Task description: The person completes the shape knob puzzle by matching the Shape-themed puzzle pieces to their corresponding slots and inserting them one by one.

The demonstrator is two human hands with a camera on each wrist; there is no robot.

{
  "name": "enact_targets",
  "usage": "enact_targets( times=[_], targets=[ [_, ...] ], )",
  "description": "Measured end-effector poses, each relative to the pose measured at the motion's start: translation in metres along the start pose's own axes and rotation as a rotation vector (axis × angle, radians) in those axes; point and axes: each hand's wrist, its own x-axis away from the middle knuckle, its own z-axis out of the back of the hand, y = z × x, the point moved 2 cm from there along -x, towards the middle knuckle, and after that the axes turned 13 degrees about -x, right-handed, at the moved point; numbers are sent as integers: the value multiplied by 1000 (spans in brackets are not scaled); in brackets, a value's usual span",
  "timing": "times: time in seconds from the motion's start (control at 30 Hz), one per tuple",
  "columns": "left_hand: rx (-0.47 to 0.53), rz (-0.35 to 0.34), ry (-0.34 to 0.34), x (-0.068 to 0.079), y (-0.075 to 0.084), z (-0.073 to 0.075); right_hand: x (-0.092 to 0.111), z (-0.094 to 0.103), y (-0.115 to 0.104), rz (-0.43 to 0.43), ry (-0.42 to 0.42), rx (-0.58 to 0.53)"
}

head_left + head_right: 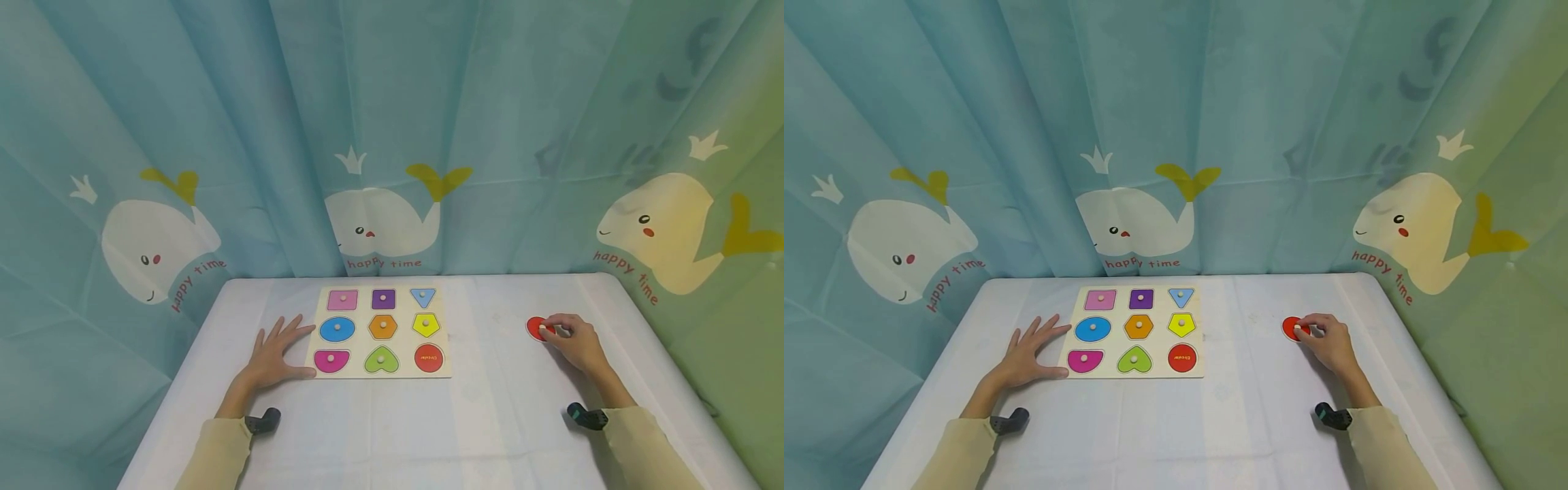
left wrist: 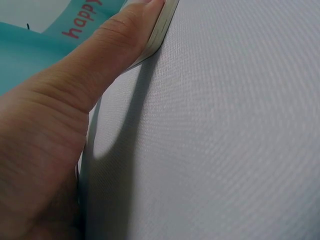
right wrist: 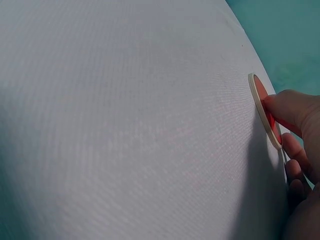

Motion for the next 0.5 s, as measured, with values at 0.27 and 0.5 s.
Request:
enact_targets(
  times=[0.27,0.5],
  targets=[
    [-4,-3,6,0,-2,-1,2,0,-1,25,15,10],
    [5,-3,8,0,-3,-3,2,0,-1,68,40,37]
  ],
)
